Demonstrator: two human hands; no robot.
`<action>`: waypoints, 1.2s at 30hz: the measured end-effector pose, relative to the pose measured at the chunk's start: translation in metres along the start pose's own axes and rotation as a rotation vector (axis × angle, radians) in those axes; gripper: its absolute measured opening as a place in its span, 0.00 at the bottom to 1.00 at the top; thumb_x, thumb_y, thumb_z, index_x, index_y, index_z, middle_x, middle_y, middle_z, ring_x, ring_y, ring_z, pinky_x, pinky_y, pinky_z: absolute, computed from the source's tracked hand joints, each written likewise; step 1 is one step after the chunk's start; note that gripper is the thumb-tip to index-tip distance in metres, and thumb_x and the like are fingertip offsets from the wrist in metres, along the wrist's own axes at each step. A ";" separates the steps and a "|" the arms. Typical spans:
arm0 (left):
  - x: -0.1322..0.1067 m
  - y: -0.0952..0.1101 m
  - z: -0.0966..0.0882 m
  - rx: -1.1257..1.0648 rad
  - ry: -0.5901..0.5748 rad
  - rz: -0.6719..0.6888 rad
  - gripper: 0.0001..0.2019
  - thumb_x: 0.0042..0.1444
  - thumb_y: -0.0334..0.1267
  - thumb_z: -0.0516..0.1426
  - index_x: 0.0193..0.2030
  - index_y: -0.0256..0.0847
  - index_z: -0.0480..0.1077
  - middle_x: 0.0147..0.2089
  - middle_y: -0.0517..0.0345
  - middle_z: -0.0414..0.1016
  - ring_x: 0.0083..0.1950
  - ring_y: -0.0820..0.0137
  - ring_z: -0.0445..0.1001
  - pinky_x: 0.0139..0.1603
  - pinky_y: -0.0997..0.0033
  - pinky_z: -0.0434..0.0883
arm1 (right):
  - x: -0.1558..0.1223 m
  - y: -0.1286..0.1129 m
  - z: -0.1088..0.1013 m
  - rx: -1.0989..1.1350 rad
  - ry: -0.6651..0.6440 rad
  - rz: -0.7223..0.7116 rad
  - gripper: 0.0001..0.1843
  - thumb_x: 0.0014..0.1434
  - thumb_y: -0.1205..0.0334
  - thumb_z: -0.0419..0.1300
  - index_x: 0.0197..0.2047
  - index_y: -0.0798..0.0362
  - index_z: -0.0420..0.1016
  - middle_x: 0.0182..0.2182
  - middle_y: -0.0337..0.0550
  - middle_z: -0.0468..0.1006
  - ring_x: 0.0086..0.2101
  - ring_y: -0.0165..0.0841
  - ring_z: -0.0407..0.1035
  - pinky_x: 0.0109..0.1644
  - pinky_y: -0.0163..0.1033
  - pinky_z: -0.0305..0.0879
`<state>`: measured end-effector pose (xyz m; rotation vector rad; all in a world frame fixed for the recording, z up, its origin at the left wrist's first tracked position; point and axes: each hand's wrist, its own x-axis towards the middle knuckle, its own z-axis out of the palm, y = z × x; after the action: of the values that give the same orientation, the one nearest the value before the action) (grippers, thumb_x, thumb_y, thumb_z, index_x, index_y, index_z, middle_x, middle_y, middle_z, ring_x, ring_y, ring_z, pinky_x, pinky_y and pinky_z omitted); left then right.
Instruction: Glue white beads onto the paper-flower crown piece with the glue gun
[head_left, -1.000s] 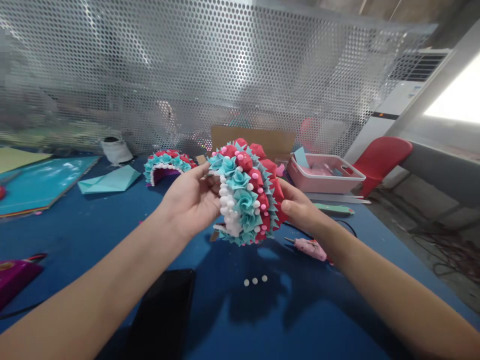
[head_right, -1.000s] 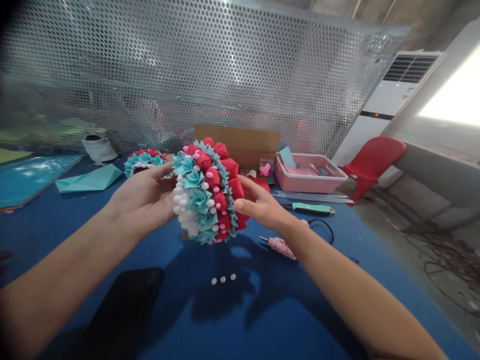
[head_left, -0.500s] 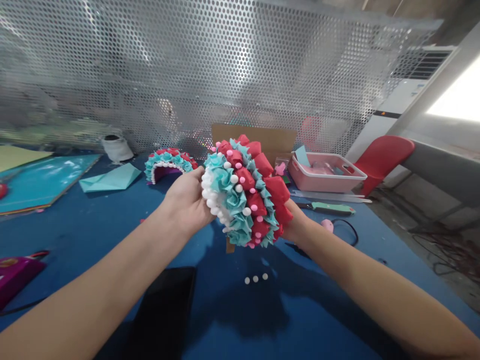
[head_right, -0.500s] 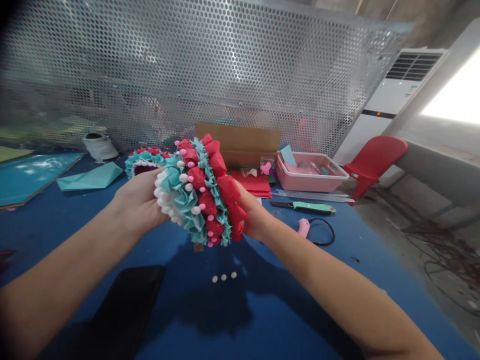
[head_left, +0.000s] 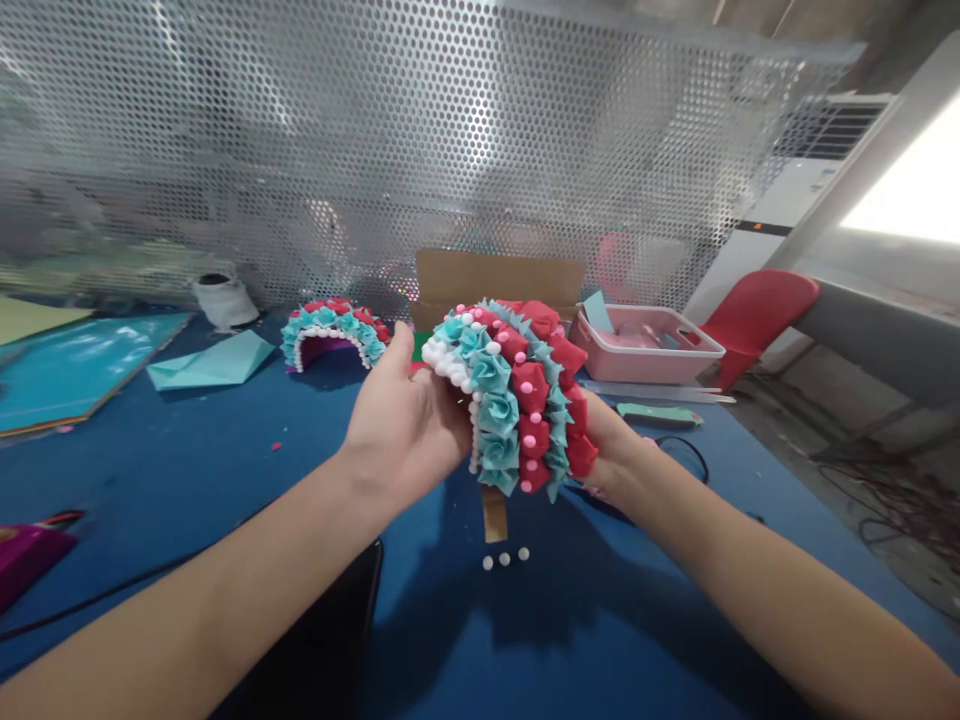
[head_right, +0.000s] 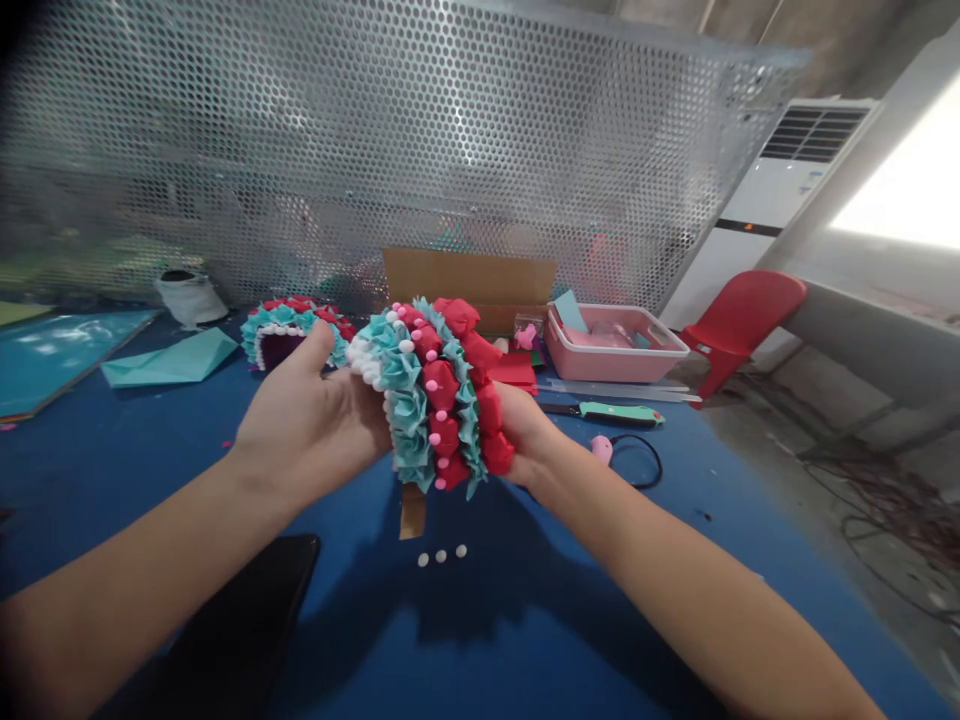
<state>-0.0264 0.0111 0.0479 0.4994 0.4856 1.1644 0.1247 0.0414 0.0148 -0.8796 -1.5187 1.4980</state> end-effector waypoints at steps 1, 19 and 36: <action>-0.001 -0.002 0.002 -0.002 0.001 0.014 0.27 0.63 0.55 0.42 0.47 0.38 0.72 0.38 0.48 0.77 0.46 0.59 0.76 0.46 0.60 0.73 | 0.000 -0.002 -0.001 0.002 -0.003 0.020 0.23 0.57 0.40 0.52 0.42 0.48 0.77 0.34 0.46 0.82 0.42 0.45 0.76 0.43 0.53 0.75; 0.008 -0.011 -0.009 0.007 0.196 0.197 0.03 0.54 0.34 0.59 0.30 0.39 0.72 0.32 0.60 0.73 0.33 0.75 0.71 0.32 0.75 0.70 | -0.082 0.000 -0.153 -1.366 -0.094 0.025 0.24 0.56 0.60 0.55 0.56 0.51 0.71 0.55 0.54 0.72 0.55 0.50 0.67 0.57 0.62 0.64; 0.020 -0.018 -0.024 0.135 0.252 0.290 0.11 0.45 0.39 0.67 0.35 0.39 0.74 0.38 0.58 0.75 0.36 0.71 0.71 0.35 0.69 0.70 | -0.084 -0.006 -0.148 -1.313 -0.402 -0.064 0.14 0.59 0.65 0.53 0.47 0.50 0.74 0.41 0.48 0.74 0.44 0.41 0.68 0.50 0.50 0.66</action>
<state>-0.0213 0.0269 0.0161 0.5544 0.7305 1.4892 0.2949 0.0294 0.0096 -1.2100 -2.8460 0.4590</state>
